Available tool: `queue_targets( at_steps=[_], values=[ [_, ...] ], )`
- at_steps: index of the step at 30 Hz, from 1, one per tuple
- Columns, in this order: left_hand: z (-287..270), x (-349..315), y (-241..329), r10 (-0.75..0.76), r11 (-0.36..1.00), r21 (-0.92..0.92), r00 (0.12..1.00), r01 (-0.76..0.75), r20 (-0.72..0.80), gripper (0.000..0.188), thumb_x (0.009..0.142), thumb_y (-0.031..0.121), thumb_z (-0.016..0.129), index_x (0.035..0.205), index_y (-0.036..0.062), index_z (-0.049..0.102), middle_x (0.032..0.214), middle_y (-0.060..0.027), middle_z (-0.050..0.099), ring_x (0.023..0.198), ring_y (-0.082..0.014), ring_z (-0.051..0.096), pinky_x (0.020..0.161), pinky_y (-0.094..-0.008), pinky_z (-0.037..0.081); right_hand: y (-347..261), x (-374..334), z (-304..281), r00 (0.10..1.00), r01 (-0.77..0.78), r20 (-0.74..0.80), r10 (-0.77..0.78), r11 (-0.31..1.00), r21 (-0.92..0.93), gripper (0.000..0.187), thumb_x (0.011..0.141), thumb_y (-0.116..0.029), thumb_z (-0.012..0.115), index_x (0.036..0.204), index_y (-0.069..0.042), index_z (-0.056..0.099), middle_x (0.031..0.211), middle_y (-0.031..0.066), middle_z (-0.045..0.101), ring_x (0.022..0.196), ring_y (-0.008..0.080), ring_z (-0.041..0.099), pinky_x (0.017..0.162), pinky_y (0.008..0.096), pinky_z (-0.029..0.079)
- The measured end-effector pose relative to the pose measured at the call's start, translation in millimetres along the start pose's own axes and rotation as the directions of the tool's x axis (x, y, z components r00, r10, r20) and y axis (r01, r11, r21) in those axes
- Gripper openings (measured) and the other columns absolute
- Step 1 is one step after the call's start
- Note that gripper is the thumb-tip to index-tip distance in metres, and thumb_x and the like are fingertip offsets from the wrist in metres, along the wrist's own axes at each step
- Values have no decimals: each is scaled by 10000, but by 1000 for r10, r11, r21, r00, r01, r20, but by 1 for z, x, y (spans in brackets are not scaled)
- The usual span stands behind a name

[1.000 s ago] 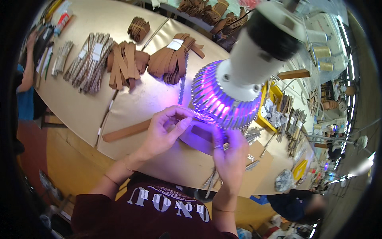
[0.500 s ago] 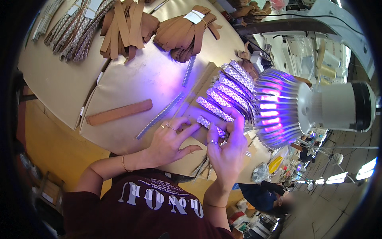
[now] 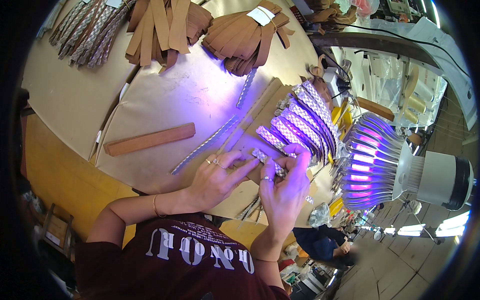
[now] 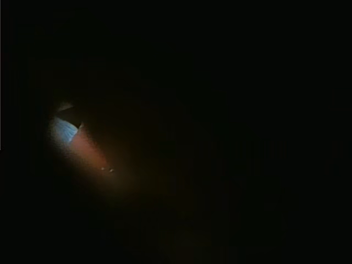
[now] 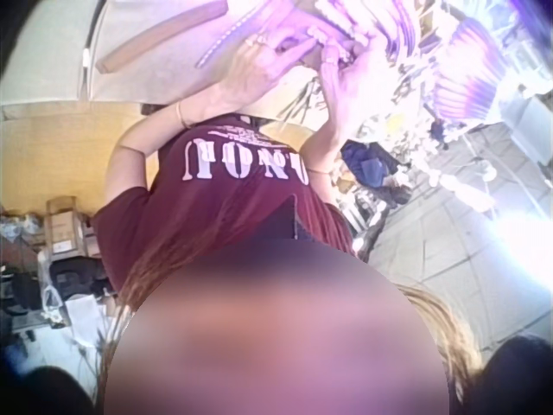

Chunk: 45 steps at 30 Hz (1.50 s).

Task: The person repeatedly picks up braided cords, wraps them around a cardboard form under a UV lamp, and places the finished pieces on the table. The process is repeated multiple times with different cords.

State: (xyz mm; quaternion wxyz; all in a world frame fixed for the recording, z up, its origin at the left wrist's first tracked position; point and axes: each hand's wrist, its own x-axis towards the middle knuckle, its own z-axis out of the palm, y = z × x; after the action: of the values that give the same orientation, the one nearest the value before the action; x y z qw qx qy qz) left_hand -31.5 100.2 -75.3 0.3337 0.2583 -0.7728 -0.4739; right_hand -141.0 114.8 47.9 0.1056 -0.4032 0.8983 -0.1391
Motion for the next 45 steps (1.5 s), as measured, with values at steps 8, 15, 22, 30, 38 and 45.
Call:
queue_targets(
  at_steps=[8, 15, 22, 30, 38, 45],
  values=[
    [0, -1, -3, 42, 997, 63, 999, -41, -7, 490, 794, 200, 704, 1274, 127, 643, 1075, -52, 599, 851, -131, 633, 752, -297, 459, 4, 0, 1, 1000, -9, -6, 9, 1000, 27, 306, 837, 1, 651, 1093, -5, 483, 659, 57, 564, 481, 121, 426, 459, 281, 327],
    [-1, 1, -1, 26, 995, 98, 1000, -28, 17, 471, 795, 205, 703, 1256, 125, 653, 1068, -46, 597, 896, -149, 622, 780, -327, 456, 3, -1, 3, 1000, -5, -14, 6, 999, 34, 301, 828, 23, 635, 1071, -6, 460, 675, 88, 569, 534, 176, 490, 518, 320, 397],
    [-2, 2, 1, 44, 998, 50, 999, -43, -13, 503, 777, 186, 720, 1262, 93, 626, 1228, -110, 594, 1049, -237, 614, 871, -370, 450, 3, 0, 2, 1000, -11, 3, 10, 999, 43, 297, 821, 38, 616, 1056, -11, 441, 711, 121, 587, 589, 222, 540, 564, 340, 428],
    [11, 3, -4, 198, 980, 31, 980, -198, 6, 421, 827, 57, 578, 1239, -26, 577, 1365, -193, 542, 1294, -300, 515, 1096, -441, 370, -1, -3, -5, 997, -77, 3, 77, 996, 47, 289, 850, -57, 674, 1068, -23, 487, 705, 112, 623, 534, 239, 561, 576, 364, 444],
    [11, 4, -4, 218, 973, 84, 976, -217, -13, 458, 748, -30, 681, 1192, -5, 568, 1311, -203, 600, 1200, -303, 602, 1033, -423, 425, 23, -14, -63, 999, 37, -7, -42, 944, -328, 270, 862, -290, 733, 944, -39, 679, 608, 89, 588, 510, 195, 520, 524, 335, 381],
    [6, 7, -3, 246, 960, 133, 969, -247, 23, 460, 758, -46, 631, 1212, -10, 563, 1315, -221, 590, 1185, -323, 603, 1040, -430, 417, 42, -19, -58, 997, -30, -78, 11, 969, -243, 335, 861, -330, 726, 788, -5, 691, 650, 110, 624, 558, 275, 555, 565, 382, 406]
  ],
)
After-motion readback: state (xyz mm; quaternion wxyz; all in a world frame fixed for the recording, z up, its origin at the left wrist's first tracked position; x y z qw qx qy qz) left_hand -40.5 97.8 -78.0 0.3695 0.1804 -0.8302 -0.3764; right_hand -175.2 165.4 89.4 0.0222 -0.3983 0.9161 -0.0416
